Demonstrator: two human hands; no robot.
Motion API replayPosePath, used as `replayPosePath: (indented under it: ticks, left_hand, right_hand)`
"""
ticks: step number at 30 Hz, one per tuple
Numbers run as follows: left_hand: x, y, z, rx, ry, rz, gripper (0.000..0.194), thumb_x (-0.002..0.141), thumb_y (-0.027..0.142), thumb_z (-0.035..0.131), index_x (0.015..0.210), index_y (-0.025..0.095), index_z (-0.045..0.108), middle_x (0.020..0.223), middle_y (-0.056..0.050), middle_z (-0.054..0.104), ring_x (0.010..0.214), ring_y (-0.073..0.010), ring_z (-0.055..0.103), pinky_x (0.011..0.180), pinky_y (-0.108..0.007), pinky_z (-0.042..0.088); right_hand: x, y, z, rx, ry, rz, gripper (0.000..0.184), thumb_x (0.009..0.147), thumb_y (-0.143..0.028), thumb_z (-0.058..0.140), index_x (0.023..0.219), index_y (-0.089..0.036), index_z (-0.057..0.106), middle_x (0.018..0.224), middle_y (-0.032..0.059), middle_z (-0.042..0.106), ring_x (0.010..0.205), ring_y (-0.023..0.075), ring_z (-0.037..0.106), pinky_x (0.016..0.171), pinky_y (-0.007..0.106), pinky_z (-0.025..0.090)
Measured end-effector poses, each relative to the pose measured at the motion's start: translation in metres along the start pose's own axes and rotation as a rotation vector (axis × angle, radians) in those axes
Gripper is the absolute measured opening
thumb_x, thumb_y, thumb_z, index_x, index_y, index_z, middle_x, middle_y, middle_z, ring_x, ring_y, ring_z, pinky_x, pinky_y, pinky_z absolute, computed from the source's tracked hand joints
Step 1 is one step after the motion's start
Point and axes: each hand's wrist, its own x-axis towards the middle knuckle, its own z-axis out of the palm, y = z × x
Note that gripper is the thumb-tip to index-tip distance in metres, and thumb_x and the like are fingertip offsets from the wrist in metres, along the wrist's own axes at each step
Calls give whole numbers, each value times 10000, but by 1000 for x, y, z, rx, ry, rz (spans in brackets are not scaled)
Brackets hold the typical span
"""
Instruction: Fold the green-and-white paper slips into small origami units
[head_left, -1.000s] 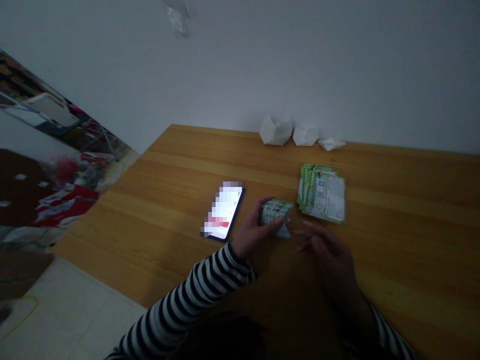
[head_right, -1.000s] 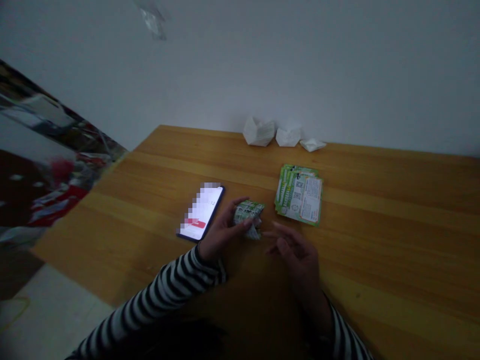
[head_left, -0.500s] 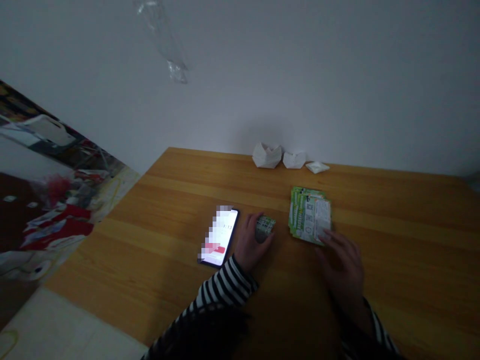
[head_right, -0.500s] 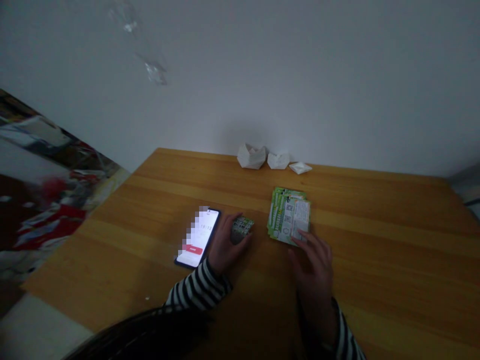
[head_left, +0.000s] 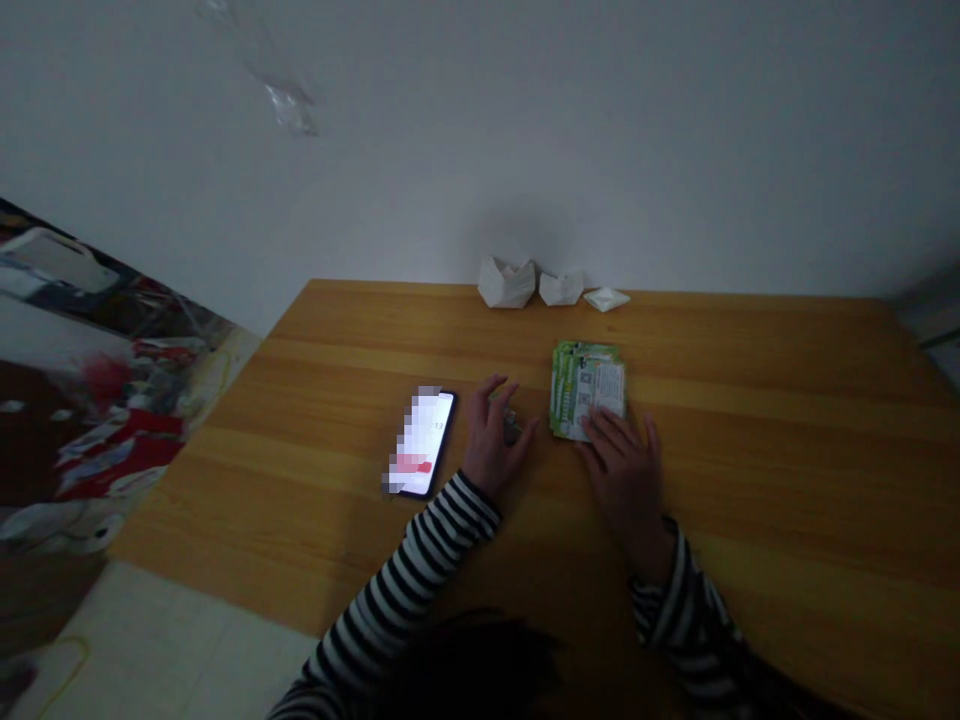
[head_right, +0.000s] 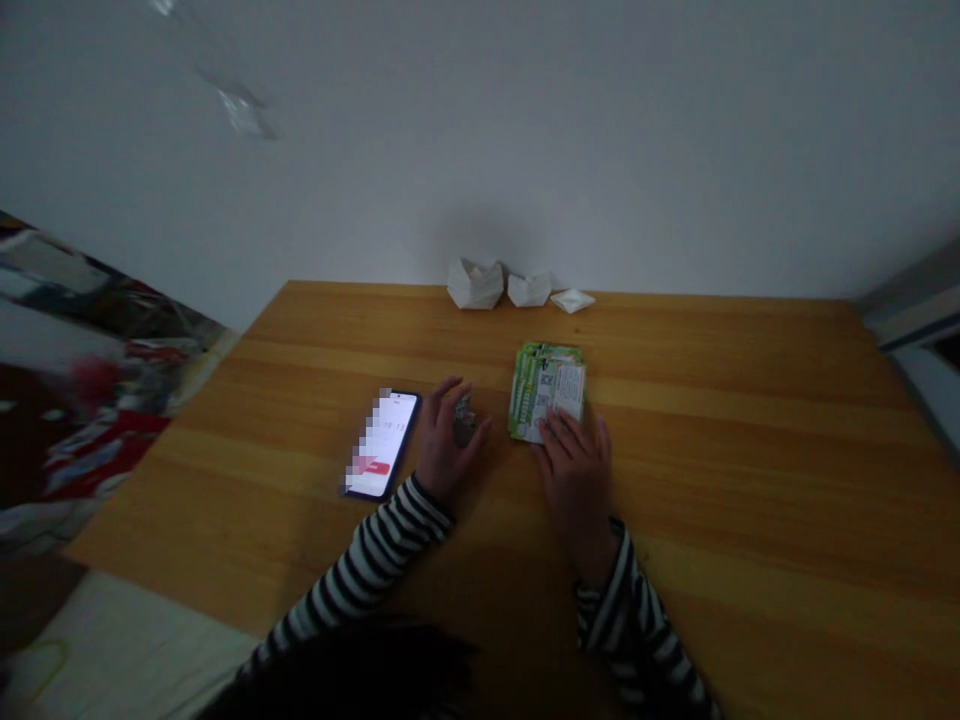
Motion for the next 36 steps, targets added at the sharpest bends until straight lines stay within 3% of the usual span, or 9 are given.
replayPosePath:
  ticks: [4,9,17,22,26,29,32,36]
  left_hand:
    - [-2,7,5,-3,-100,93,430,847,287,588,1253,205,473,1312,-146,473,1274,-264,409,1049,-493,333]
    - [-4,9,4,9,-127,123,409,856,278,574,1247,195,485,1279,-144,523,1268,-259,427,1080,-515,280]
    - [-10,5,4,-88,-107,141,383,873,249,551,1247,190,495,1162,-125,600,1134,-240,533,992,-456,405]
    - [-22,11,-4,-430,-253,-100,475,924,307,462,1378,203,369,956,-81,659,806,-183,629,779,-345,507]
    - [-26,19,-1,-760,-375,-354,492,944,384,397,1402,214,332,877,-54,674,690,-175,623,727,-352,513]
    - [-24,21,6,-983,-391,-471,459,929,423,421,1335,209,432,1057,-84,661,881,-207,634,830,-374,497]
    - [-24,18,10,-1106,-364,-549,420,892,407,509,1257,201,523,1273,-93,574,1151,-245,535,1002,-403,394]
    - [-26,18,12,-1376,-407,-677,766,754,300,701,1410,260,307,1342,-109,529,1129,-260,571,972,-444,426]
  right_hand:
    - [2,-1,-5,36,11,17,257,932,-307,487,1100,-215,658,1160,74,688,1101,249,614,1104,575,125]
    - [2,0,-5,63,21,40,242,933,-307,492,1073,-218,668,1147,68,695,1113,253,612,1098,585,142]
    - [3,-4,-9,64,137,-26,136,906,-192,541,969,-197,662,998,41,750,992,219,679,1106,568,168]
    - [-2,-14,-20,85,170,-169,71,860,-163,615,905,-202,654,926,0,765,948,189,698,1117,532,185]
    - [-5,-19,-26,113,168,-188,47,852,-163,631,870,-201,652,890,-3,769,908,182,709,1118,528,185]
    - [-8,-24,-28,160,161,-234,39,837,-165,651,850,-201,650,859,-7,770,890,179,713,1113,506,219]
    - [-12,-30,-28,217,122,-268,60,834,-148,650,860,-202,654,851,-2,770,891,181,713,1107,487,251]
    - [-17,-29,-32,285,-29,-352,70,857,-192,621,893,-226,670,952,13,760,940,187,699,1089,459,305]
